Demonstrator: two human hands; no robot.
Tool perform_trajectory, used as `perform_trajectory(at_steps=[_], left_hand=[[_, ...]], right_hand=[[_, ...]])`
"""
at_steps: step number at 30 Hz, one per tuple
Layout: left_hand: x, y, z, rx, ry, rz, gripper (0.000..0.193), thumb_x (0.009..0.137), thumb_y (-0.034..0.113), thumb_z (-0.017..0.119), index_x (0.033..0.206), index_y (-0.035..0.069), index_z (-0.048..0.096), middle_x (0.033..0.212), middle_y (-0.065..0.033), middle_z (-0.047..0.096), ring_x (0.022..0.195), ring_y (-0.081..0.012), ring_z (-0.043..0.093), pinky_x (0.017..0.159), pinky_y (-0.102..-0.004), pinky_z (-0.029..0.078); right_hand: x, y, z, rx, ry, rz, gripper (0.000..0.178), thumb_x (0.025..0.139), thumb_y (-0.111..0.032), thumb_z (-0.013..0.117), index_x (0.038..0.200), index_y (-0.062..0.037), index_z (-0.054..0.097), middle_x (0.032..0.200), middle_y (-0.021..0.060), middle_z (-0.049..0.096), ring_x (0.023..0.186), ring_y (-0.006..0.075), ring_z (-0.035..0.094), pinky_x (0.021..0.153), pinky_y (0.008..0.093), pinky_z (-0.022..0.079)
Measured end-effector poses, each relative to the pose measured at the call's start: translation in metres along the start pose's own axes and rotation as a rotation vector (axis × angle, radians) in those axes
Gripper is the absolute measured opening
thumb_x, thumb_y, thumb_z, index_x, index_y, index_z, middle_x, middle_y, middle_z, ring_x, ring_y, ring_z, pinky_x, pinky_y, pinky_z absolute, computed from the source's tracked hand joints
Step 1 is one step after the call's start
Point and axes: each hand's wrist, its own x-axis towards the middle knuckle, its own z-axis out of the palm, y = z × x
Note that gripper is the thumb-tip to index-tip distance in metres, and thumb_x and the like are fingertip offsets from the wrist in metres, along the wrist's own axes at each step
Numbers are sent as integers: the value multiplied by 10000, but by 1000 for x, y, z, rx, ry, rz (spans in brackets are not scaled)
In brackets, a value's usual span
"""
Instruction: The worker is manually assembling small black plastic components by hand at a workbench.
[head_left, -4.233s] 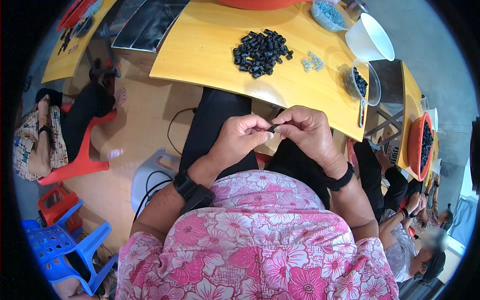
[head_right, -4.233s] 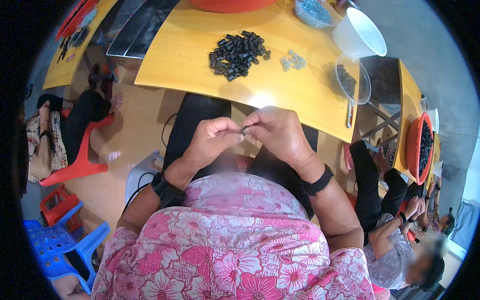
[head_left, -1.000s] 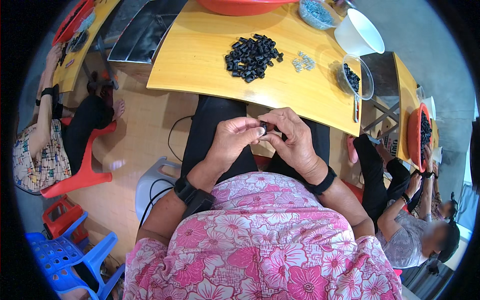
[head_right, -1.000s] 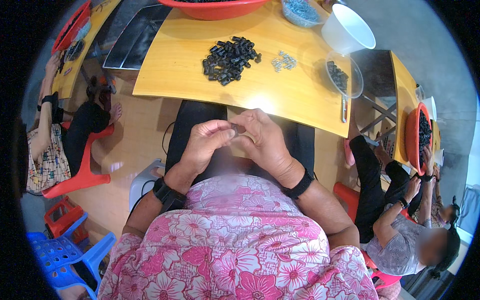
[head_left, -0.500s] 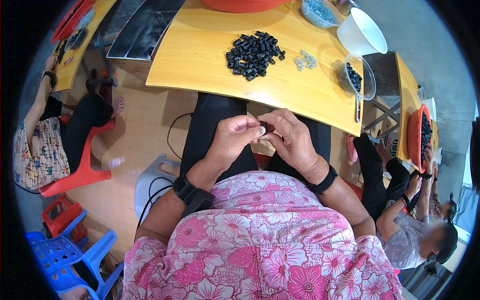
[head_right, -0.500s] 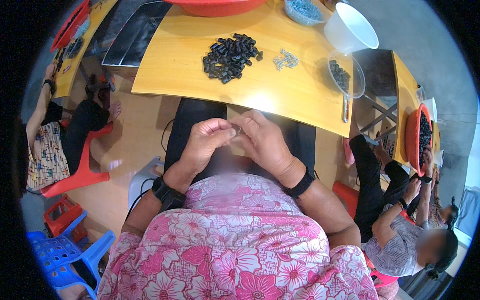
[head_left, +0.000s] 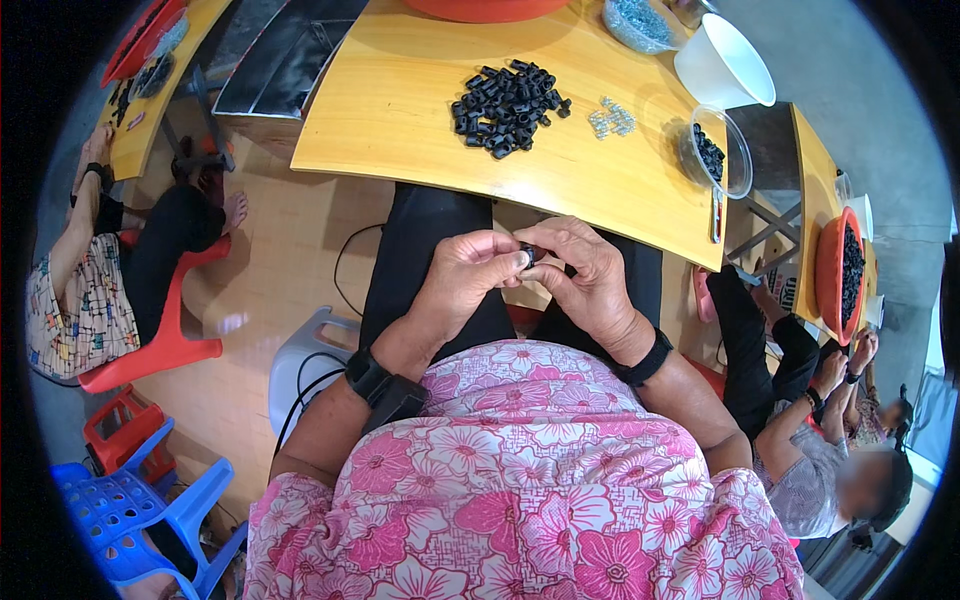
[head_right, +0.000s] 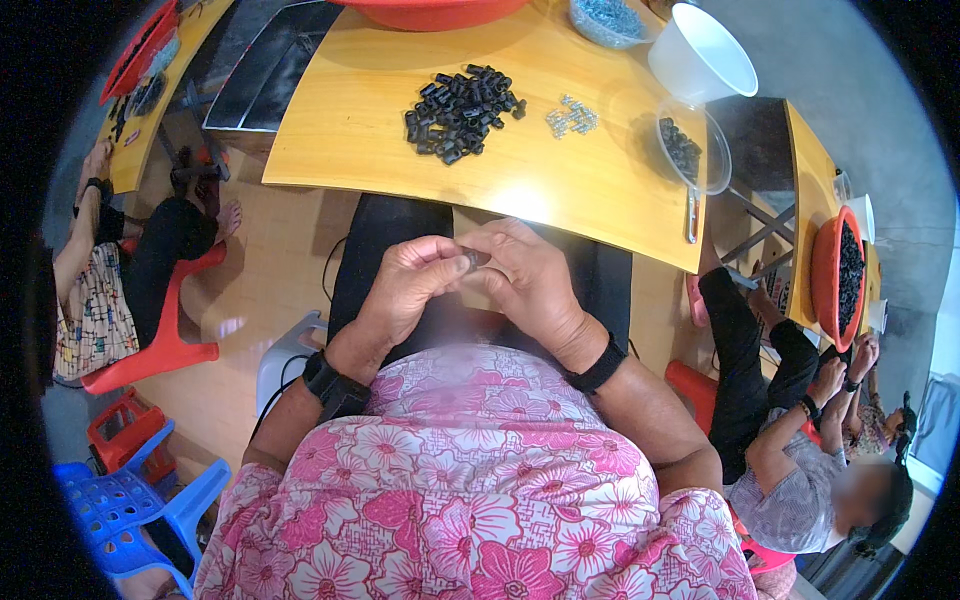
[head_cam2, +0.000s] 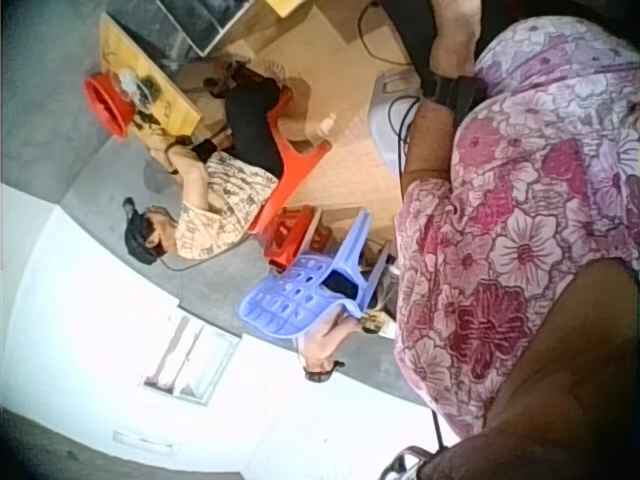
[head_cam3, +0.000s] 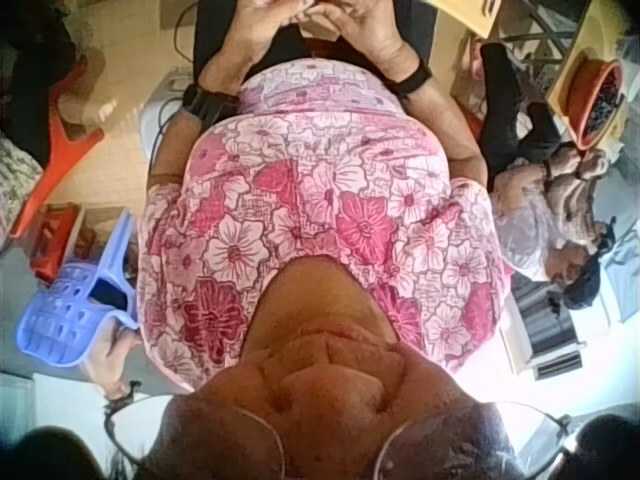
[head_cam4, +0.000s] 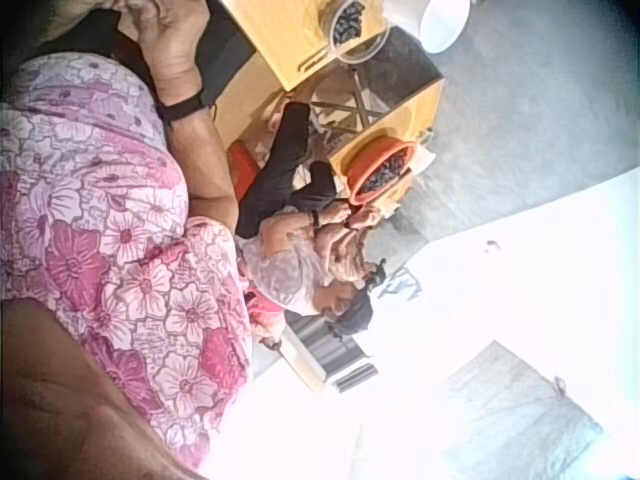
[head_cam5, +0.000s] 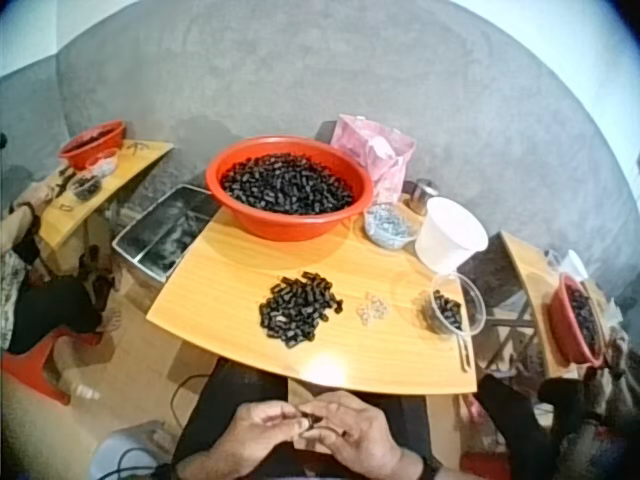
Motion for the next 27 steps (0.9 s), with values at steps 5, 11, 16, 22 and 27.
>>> perform_trajectory(at_steps=[5,11,16,22,27], left_hand=[[0,-2,-2,-35,11,-27,137,892,102,616,988,6,637,885,2,618,783,-55,552,695,-204,456],[-1,-3,-2,-66,-1,92,202,921,118,581,1086,3,601,969,-20,624,868,-75,573,767,-235,483],[2,-8,-8,-158,-3,18,213,949,111,531,1126,4,582,998,-31,612,851,-85,579,788,-269,501],[0,-3,-4,-191,-37,87,263,939,95,544,1182,-2,564,998,-31,602,867,-88,567,815,-268,489],[-1,-2,-1,-81,-86,243,410,874,53,628,1264,-12,522,1003,-26,586,908,-83,538,840,-240,457]], right_hand=[[1,0,-2,46,-23,33,344,717,-20,700,1048,-45,614,973,119,604,844,249,619,746,312,512],[3,-6,1,15,1,38,361,721,-21,695,1067,-86,617,952,88,559,858,221,569,752,296,480],[3,-9,0,63,-24,66,411,722,-29,699,1115,-115,617,848,57,495,818,204,501,740,287,438],[0,-6,0,163,-43,103,395,738,-49,690,1122,-105,614,836,52,485,784,202,485,715,286,425],[0,-7,0,167,-21,90,333,767,-75,665,1093,-76,596,840,61,487,780,202,485,723,304,426]])
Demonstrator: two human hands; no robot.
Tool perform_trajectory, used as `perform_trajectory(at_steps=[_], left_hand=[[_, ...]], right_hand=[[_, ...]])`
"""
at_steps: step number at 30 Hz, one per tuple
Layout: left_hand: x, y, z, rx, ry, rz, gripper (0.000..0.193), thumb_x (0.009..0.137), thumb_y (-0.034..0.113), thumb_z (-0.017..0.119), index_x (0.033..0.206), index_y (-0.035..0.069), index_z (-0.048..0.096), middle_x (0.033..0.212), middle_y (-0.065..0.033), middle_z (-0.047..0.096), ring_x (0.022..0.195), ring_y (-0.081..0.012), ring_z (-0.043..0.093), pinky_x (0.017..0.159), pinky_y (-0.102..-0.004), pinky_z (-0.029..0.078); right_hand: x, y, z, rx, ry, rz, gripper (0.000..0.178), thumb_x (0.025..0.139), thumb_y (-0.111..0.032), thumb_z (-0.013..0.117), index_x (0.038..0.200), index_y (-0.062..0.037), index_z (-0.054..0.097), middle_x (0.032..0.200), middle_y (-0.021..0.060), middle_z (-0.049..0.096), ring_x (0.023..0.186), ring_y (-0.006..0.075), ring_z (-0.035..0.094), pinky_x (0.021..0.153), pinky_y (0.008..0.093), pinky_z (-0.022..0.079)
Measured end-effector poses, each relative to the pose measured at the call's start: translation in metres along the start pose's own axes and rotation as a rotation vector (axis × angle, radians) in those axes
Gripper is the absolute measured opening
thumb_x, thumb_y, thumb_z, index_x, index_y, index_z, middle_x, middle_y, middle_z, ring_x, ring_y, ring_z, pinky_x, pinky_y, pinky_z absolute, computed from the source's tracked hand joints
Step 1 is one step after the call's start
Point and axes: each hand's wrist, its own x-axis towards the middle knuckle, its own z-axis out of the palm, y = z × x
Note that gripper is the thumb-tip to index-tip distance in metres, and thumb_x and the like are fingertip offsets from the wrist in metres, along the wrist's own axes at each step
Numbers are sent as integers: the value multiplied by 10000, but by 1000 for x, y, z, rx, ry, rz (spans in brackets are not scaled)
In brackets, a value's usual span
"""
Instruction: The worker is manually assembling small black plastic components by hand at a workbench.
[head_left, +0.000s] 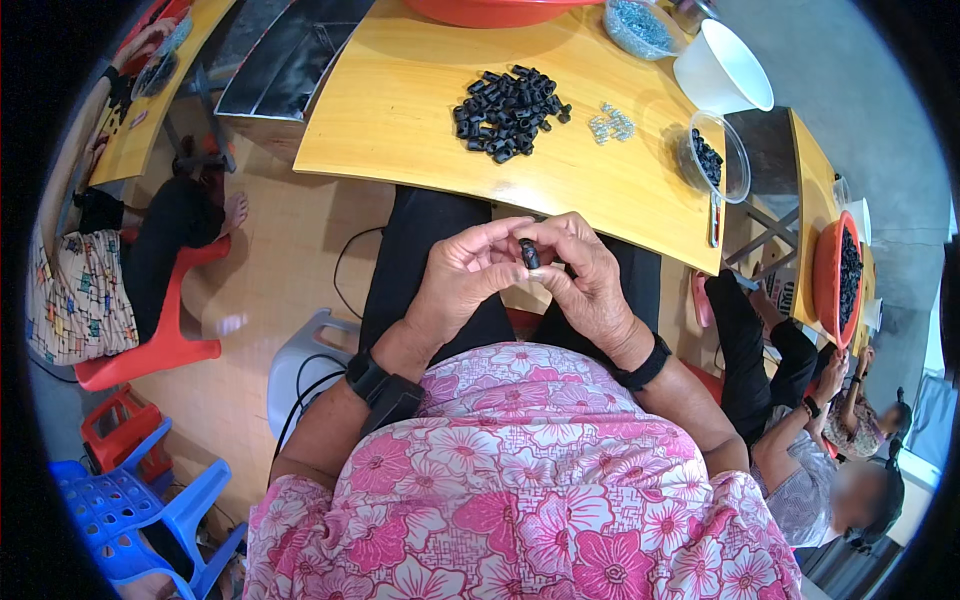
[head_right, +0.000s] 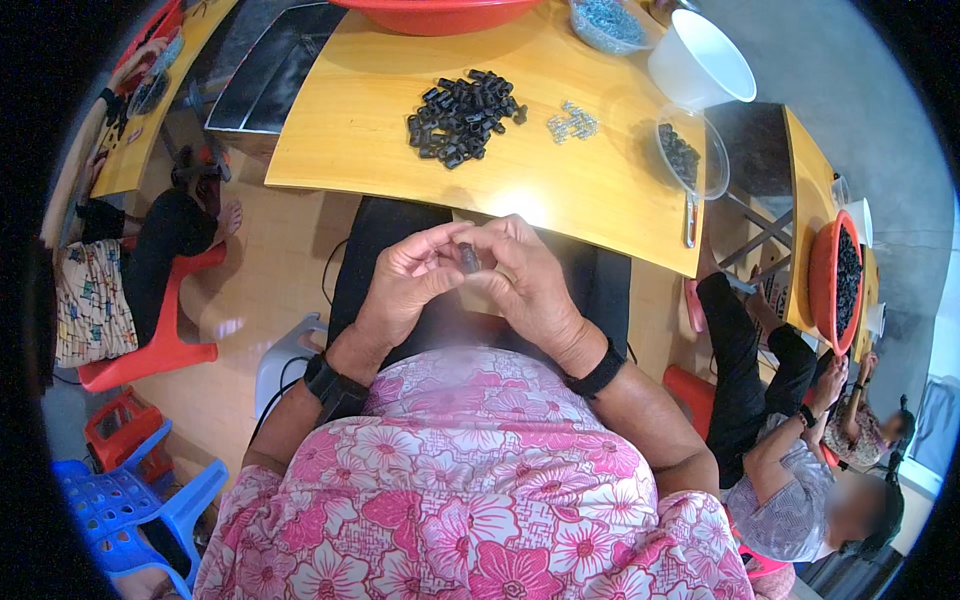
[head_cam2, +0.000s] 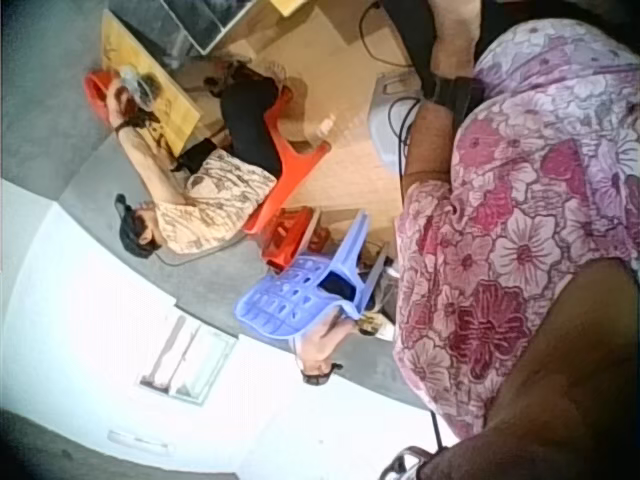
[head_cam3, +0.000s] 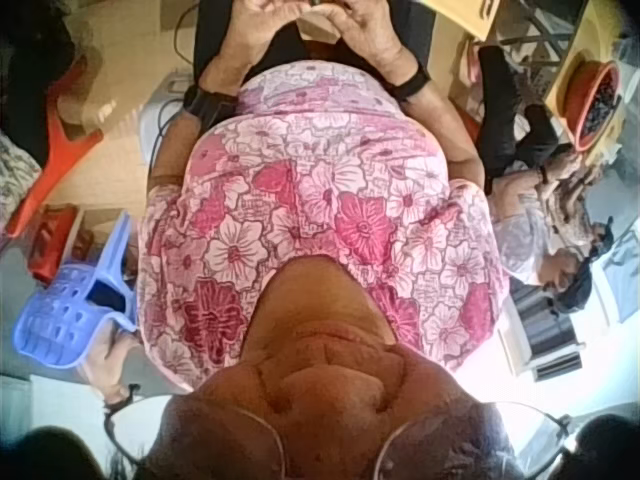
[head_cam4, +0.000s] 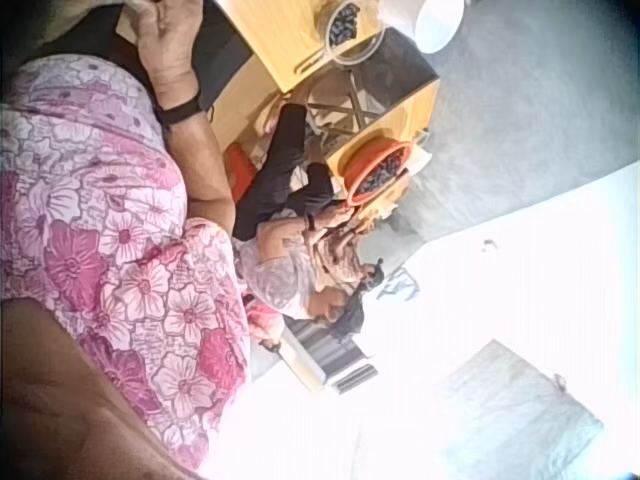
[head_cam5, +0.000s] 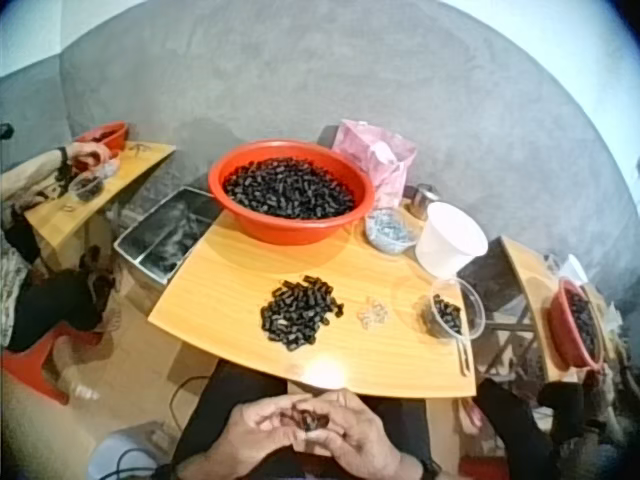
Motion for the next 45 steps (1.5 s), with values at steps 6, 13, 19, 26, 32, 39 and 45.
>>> perform_trajectory(at_steps=[6,13,19,26,32,39,45], left_hand=[[0,6,5,8,-19,-10,502,828,43,685,1291,-16,500,1030,-17,564,922,-72,516,846,-226,449],[-2,6,8,95,-13,68,581,760,0,742,1285,-36,496,977,-34,562,828,-59,548,756,-197,482],[-3,5,6,146,-21,67,571,786,24,731,1298,-33,484,1069,-22,560,886,-50,508,786,-193,457],[-4,4,5,36,62,-64,344,861,64,654,1185,-22,573,972,-14,589,861,-46,522,773,-195,454],[-3,6,4,111,34,-132,75,881,82,627,898,9,627,813,25,587,741,-35,513,661,-193,430],[-3,5,6,111,46,-116,88,889,75,611,817,25,599,774,33,581,705,-31,509,636,-194,429],[-4,2,4,166,58,-107,80,893,65,598,830,15,601,824,-4,636,751,-38,550,672,-194,453]], right_hand=[[1,-4,-4,-100,-23,-33,343,774,-104,656,1106,-77,577,852,81,493,793,228,498,735,316,436],[2,-4,-6,-137,-50,-80,347,768,-86,644,1105,-83,559,920,115,546,849,286,533,756,345,450],[1,-3,-5,-169,-64,-105,361,760,-60,633,1109,-90,549,957,126,562,866,312,548,772,362,461],[-1,-6,-6,-182,-40,-61,385,736,-45,678,1105,-100,584,896,100,544,827,264,557,727,329,470],[-2,-10,0,-152,4,-61,368,720,-45,725,1069,-91,616,888,86,545,798,227,556,703,299,464],[0,-5,-6,-1,-67,64,329,733,-27,703,1053,-77,644,886,80,570,812,202,574,728,286,474],[6,4,-10,120,-60,106,194,828,8,625,1009,-40,675,876,77,617,781,151,608,711,260,503]])
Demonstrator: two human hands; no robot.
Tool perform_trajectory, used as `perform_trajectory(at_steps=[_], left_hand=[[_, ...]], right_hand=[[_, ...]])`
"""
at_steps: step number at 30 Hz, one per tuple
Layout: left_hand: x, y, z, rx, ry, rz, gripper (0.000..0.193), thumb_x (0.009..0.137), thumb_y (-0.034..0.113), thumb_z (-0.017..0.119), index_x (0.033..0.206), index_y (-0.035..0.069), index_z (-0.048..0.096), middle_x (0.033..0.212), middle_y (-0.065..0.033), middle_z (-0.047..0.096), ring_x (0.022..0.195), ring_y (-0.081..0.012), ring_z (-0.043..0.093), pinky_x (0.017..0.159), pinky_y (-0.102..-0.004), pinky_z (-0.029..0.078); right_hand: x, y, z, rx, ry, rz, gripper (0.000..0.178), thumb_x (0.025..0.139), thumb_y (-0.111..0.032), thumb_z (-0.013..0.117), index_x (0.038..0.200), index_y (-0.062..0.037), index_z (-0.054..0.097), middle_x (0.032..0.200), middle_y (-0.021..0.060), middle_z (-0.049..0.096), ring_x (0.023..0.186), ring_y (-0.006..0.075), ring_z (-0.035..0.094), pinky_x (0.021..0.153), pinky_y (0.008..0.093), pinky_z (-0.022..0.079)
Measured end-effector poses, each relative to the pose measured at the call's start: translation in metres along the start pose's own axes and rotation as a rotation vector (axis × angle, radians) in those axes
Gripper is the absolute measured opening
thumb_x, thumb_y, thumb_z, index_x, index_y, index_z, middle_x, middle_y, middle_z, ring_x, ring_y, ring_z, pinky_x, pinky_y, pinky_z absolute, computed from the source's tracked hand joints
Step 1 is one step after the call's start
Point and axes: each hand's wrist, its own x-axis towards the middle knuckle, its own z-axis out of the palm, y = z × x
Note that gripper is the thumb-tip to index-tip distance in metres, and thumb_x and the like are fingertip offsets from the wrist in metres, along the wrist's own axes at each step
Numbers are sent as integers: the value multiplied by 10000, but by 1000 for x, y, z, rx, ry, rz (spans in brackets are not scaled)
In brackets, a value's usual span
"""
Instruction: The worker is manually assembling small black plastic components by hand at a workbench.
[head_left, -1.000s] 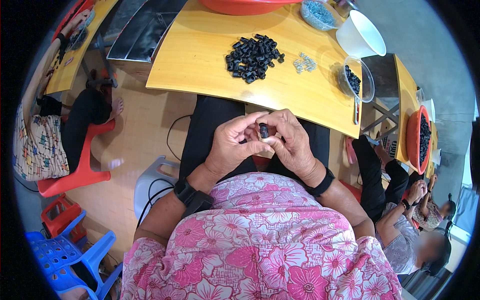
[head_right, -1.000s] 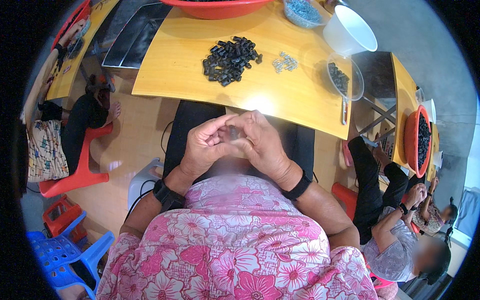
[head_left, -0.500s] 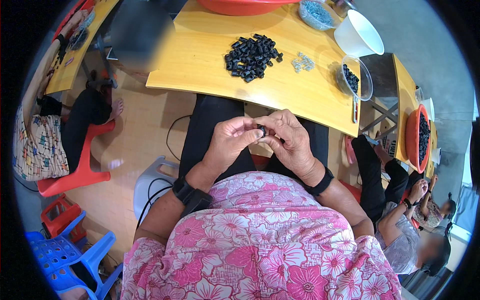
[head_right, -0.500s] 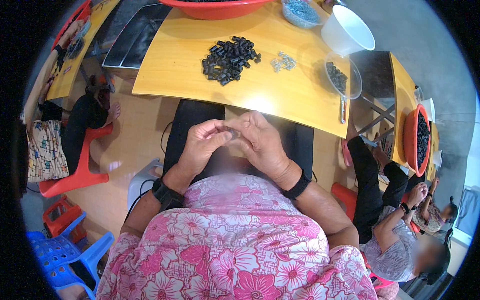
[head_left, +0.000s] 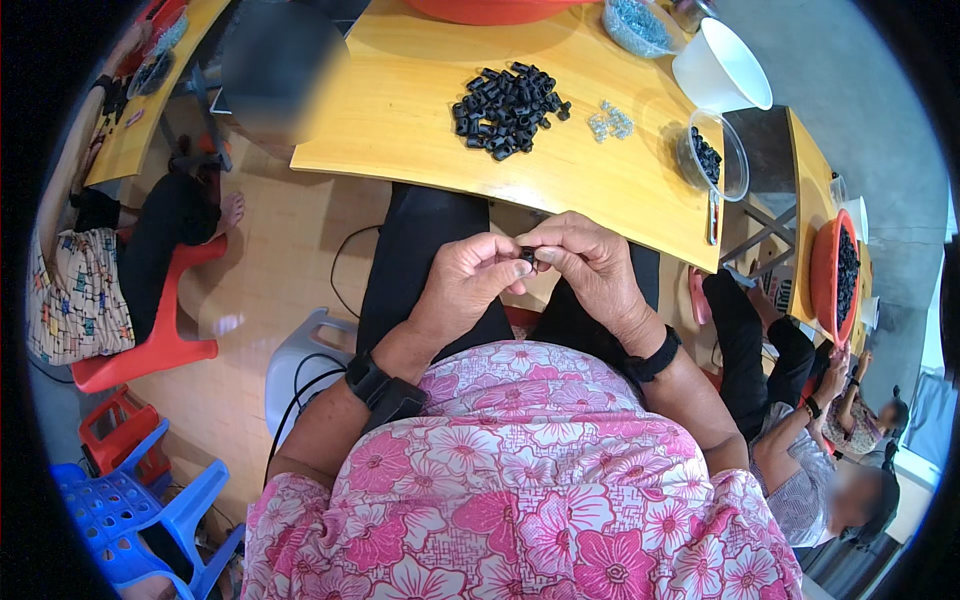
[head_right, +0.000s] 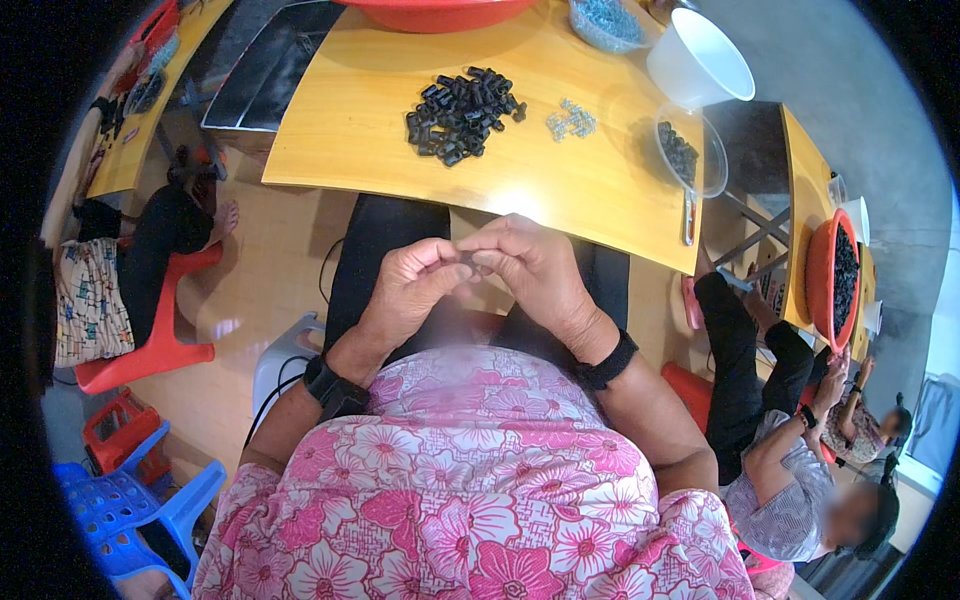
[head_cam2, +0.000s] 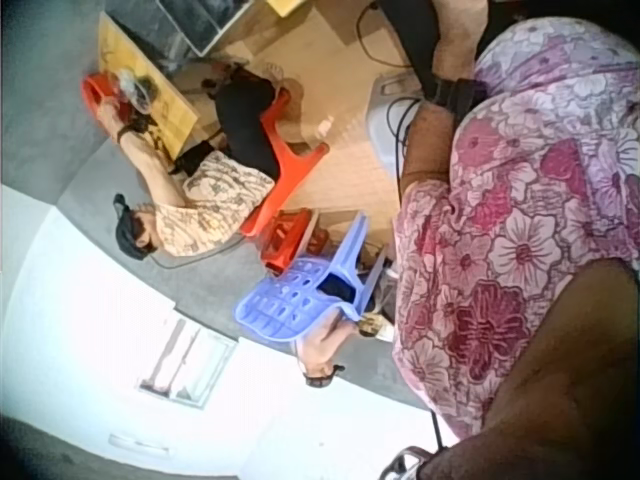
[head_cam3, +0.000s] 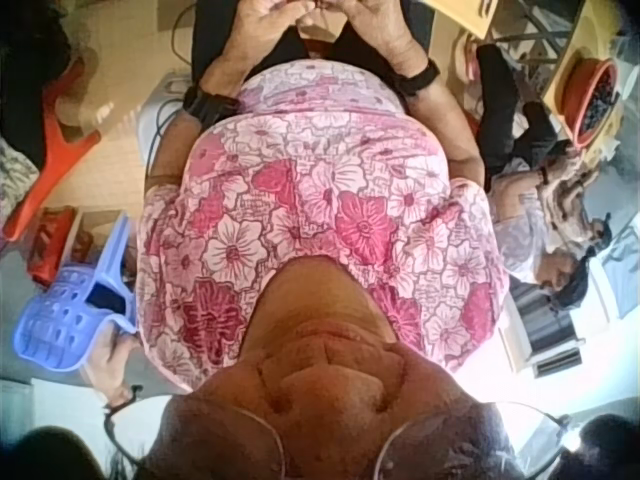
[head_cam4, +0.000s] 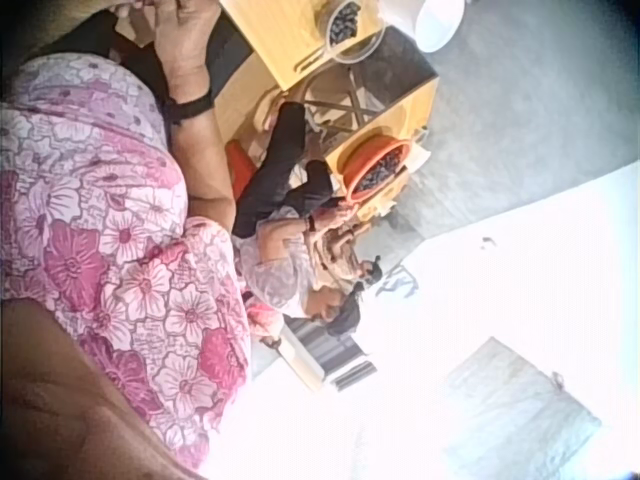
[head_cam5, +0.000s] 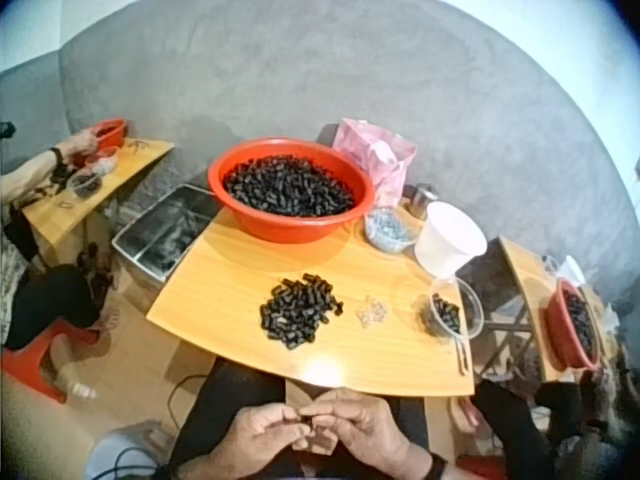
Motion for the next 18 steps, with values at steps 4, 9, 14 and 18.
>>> perform_trajectory(at_steps=[4,9,14,18], left_hand=[[1,-2,-2,68,-14,12,56,887,58,601,868,9,621,859,-33,664,772,-51,571,693,-199,462],[1,-5,-1,64,-19,40,53,882,50,604,890,4,630,865,-40,669,779,-60,582,711,-201,468],[0,-7,-2,10,-5,36,37,872,36,614,879,0,621,860,-32,660,792,-57,576,715,-196,462],[2,-4,-2,1,-3,57,30,870,32,618,872,3,614,842,-11,639,777,-48,553,701,-193,448]], right_hand=[[1,-1,1,88,-2,68,152,853,7,608,984,-16,680,863,75,619,736,135,610,687,236,509],[-1,4,1,179,9,109,121,848,14,613,947,8,681,861,69,617,739,128,614,685,238,513],[0,7,1,202,-27,122,135,829,28,622,945,-3,684,879,68,616,756,134,612,700,245,509],[2,8,1,-64,8,-86,208,775,30,663,969,-41,686,913,58,615,788,134,601,725,270,502]])
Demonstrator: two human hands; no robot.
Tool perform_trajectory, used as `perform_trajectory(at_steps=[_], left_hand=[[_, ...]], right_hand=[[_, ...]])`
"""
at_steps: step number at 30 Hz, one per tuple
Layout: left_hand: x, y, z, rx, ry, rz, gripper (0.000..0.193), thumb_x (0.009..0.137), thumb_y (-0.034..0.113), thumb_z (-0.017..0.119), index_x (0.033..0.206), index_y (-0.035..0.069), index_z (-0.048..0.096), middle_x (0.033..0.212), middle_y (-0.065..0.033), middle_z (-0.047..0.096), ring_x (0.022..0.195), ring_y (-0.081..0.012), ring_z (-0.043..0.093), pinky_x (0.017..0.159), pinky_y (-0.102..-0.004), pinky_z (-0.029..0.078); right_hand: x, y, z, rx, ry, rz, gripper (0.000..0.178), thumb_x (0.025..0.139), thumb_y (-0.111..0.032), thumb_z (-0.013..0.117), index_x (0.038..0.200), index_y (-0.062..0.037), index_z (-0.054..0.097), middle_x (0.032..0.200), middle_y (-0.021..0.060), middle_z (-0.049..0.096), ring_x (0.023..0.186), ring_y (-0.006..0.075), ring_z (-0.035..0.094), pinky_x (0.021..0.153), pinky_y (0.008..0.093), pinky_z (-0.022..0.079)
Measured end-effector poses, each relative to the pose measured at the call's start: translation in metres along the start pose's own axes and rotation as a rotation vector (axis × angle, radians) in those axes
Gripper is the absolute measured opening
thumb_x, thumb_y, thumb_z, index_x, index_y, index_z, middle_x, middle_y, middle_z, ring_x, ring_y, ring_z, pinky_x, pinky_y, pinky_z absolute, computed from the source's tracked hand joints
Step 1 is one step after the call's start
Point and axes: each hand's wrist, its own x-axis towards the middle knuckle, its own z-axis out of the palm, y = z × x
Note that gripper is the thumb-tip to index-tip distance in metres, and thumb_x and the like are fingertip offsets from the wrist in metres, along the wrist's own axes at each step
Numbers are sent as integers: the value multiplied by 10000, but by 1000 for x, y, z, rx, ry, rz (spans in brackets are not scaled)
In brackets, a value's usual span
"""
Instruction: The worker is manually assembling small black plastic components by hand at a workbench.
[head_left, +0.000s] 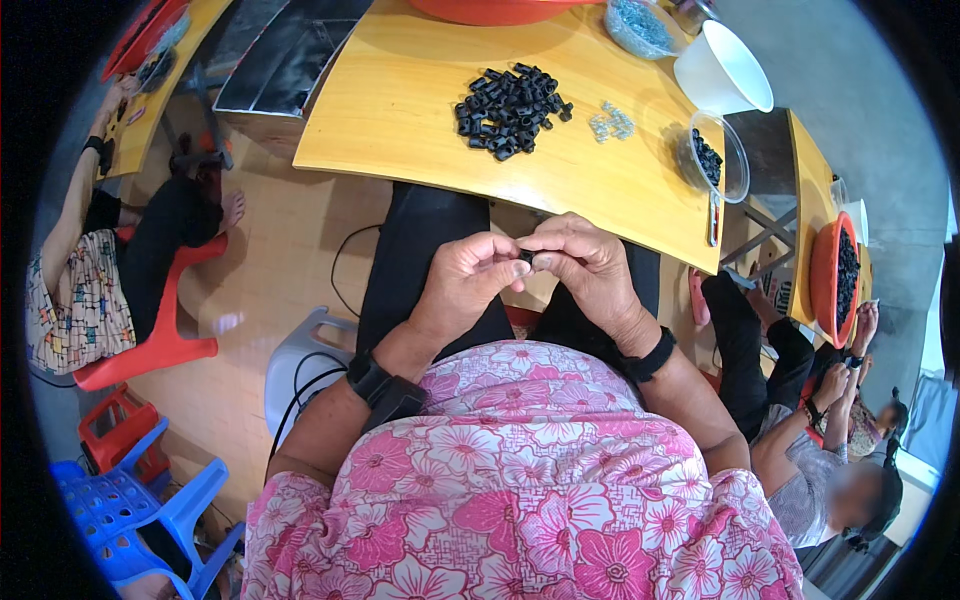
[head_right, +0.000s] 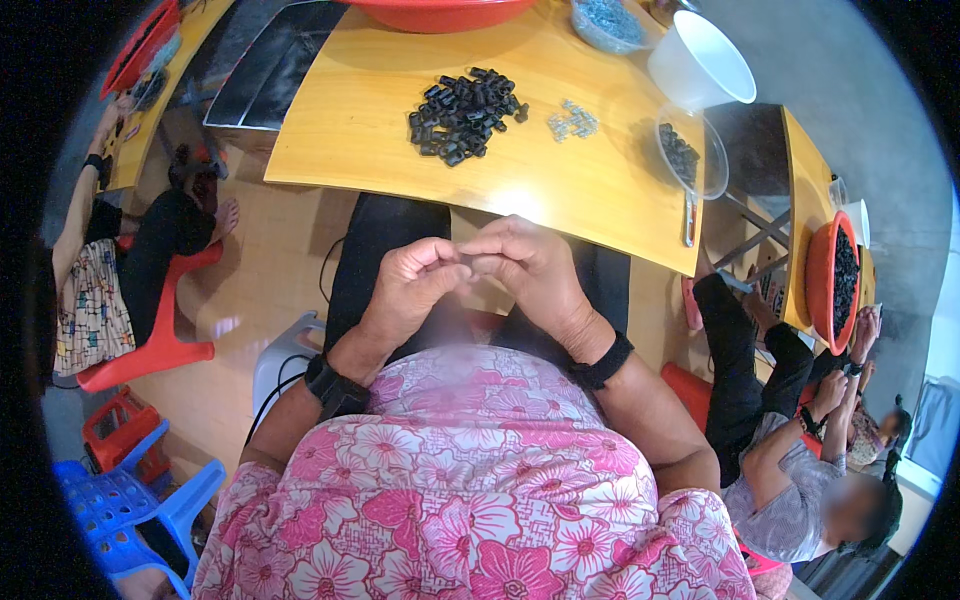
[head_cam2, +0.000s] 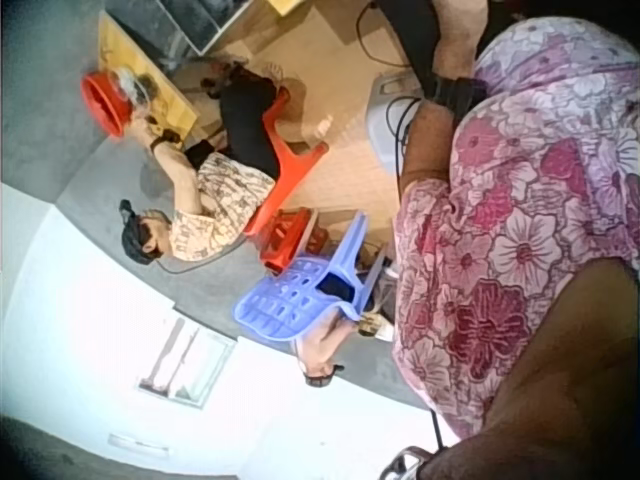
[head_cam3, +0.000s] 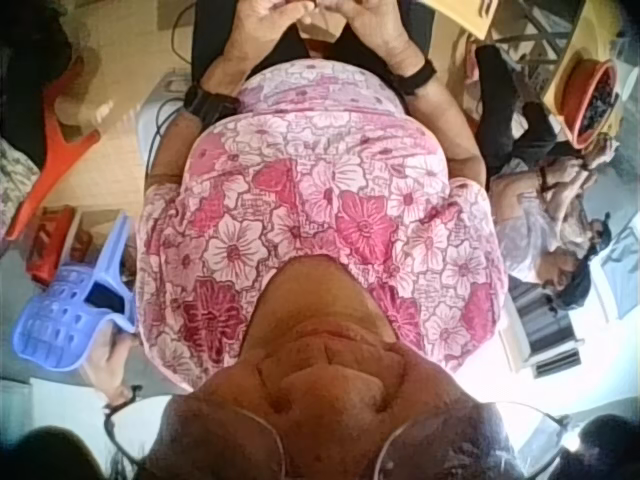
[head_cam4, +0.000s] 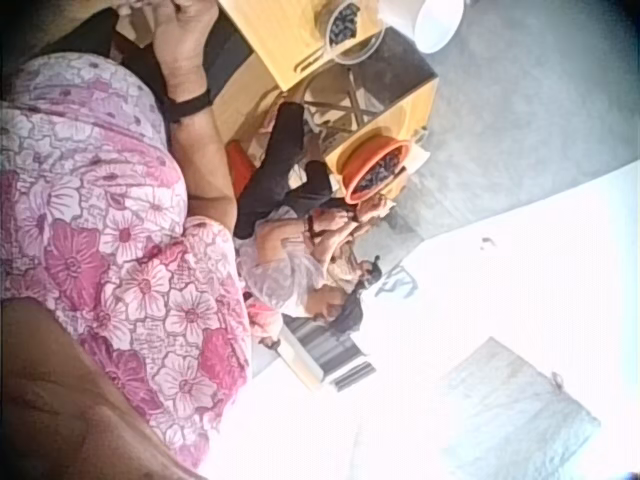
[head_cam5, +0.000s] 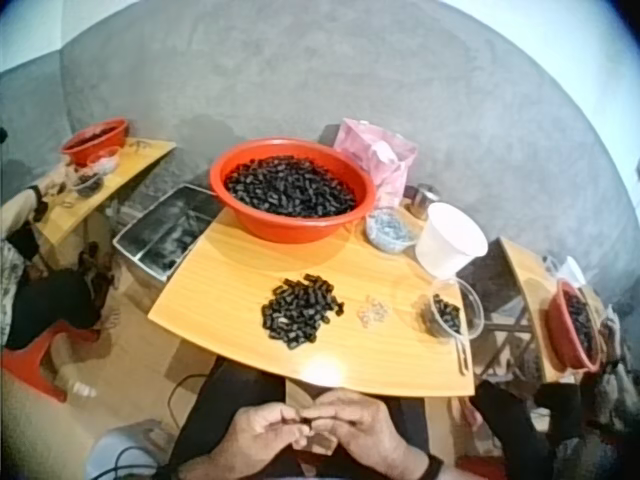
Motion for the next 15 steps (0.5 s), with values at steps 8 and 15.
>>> perform_trajectory(at_steps=[8,15], left_hand=[[-1,0,-1,-98,38,-76,31,869,35,626,855,8,623,820,18,599,760,-35,510,686,-195,418],[1,2,-2,-65,29,-77,53,877,59,626,868,8,629,816,14,600,763,-38,516,697,-194,419]], right_hand=[[-8,-8,14,-51,70,2,332,706,-40,741,1022,-64,644,909,79,611,773,178,589,711,279,494],[-6,-16,13,-254,67,-60,341,723,-53,702,1048,-72,602,935,114,589,843,275,596,734,337,498]])
